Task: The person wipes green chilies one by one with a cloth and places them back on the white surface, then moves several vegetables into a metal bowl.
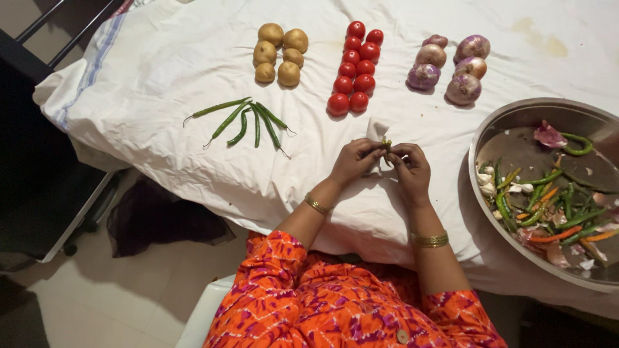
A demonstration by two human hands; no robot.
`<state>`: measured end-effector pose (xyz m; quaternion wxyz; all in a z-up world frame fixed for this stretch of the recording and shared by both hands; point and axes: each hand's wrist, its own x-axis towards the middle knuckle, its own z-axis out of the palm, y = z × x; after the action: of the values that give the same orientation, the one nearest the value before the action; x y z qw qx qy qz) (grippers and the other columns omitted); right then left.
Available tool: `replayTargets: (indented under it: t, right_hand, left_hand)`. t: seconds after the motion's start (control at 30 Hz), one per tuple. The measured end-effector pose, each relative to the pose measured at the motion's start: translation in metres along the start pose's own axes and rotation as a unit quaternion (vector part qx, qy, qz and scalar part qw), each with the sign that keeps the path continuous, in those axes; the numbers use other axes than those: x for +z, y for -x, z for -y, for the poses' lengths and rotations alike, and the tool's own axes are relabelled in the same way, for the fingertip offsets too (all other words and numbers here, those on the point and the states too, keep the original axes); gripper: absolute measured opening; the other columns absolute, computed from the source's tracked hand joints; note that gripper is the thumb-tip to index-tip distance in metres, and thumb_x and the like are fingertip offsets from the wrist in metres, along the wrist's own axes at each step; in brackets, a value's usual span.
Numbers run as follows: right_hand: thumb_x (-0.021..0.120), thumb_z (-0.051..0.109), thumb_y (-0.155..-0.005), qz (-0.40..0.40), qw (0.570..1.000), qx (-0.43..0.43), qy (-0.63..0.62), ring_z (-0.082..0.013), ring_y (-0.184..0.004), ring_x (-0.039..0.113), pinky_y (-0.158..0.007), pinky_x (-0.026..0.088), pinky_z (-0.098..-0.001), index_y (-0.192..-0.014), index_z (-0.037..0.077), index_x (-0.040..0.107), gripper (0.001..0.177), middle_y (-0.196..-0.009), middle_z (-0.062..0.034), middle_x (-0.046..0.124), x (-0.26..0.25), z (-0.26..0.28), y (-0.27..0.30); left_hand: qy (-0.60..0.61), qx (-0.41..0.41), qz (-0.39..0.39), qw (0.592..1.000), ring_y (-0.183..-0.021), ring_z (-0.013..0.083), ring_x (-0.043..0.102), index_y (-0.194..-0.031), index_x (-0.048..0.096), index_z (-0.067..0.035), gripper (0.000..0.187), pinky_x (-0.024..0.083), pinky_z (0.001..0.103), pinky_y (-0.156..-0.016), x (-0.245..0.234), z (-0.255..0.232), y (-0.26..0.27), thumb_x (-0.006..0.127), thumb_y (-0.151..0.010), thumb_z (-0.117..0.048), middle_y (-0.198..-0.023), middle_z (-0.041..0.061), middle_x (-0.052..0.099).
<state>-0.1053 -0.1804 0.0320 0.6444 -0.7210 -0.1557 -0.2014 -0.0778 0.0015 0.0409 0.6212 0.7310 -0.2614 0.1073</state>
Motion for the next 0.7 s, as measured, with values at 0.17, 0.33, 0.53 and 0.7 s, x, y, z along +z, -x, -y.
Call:
replayTargets:
  t: [0.17,0.33,0.53,0.7]
  right_hand:
    - [0.069,0.004,-0.098,0.021,0.999,-0.014,-0.022,-0.0148,-0.104,0.062,-0.088,0.05,-0.0255,-0.107,0.001,0.071,0.01,-0.112,-0.0061,0.062,0.0,0.007,-0.002]
    - [0.064,0.013,-0.103,0.041,0.999,-0.004,-0.008,-0.0169,-0.111,0.059,-0.095,0.048,-0.0273,-0.108,0.0,0.075,0.018,-0.111,-0.0071,0.063,-0.008,0.01,-0.001]
    - [0.063,0.011,-0.103,0.089,0.995,-0.034,-0.012,-0.0176,-0.115,0.058,-0.099,0.047,-0.0282,-0.113,-0.002,0.074,0.02,-0.115,-0.0079,0.063,-0.007,0.004,-0.003]
    - [0.061,0.012,-0.101,0.066,0.992,0.067,-0.082,-0.0138,-0.101,0.06,-0.082,0.057,-0.0278,-0.117,-0.002,0.07,0.022,-0.118,-0.0042,0.061,-0.008,0.003,-0.002]
  left_hand:
    - [0.075,-0.049,-0.002,0.996,-0.088,0.0102,0.067,-0.115,0.075,-0.001,0.027,0.054,0.026,-0.079,0.0,0.007,0.0,0.074,-0.095,-0.019,-0.1,0.005,0.072]
    - [0.115,-0.067,-0.004,0.991,-0.086,0.01,0.068,-0.112,0.076,0.001,0.026,0.056,0.026,-0.078,0.0,0.02,0.002,0.077,-0.093,-0.017,-0.099,0.005,0.072]
    - [0.052,-0.043,-0.046,0.997,-0.083,0.0124,0.068,-0.106,0.078,-0.001,0.024,0.056,0.026,-0.075,0.0,0.023,0.001,0.082,-0.089,-0.017,-0.095,0.006,0.072]
    - [-0.032,-0.037,-0.108,0.993,-0.079,0.0147,0.07,-0.104,0.08,-0.005,0.022,0.057,0.028,-0.072,0.001,0.005,0.005,0.084,-0.086,-0.017,-0.094,0.008,0.074]
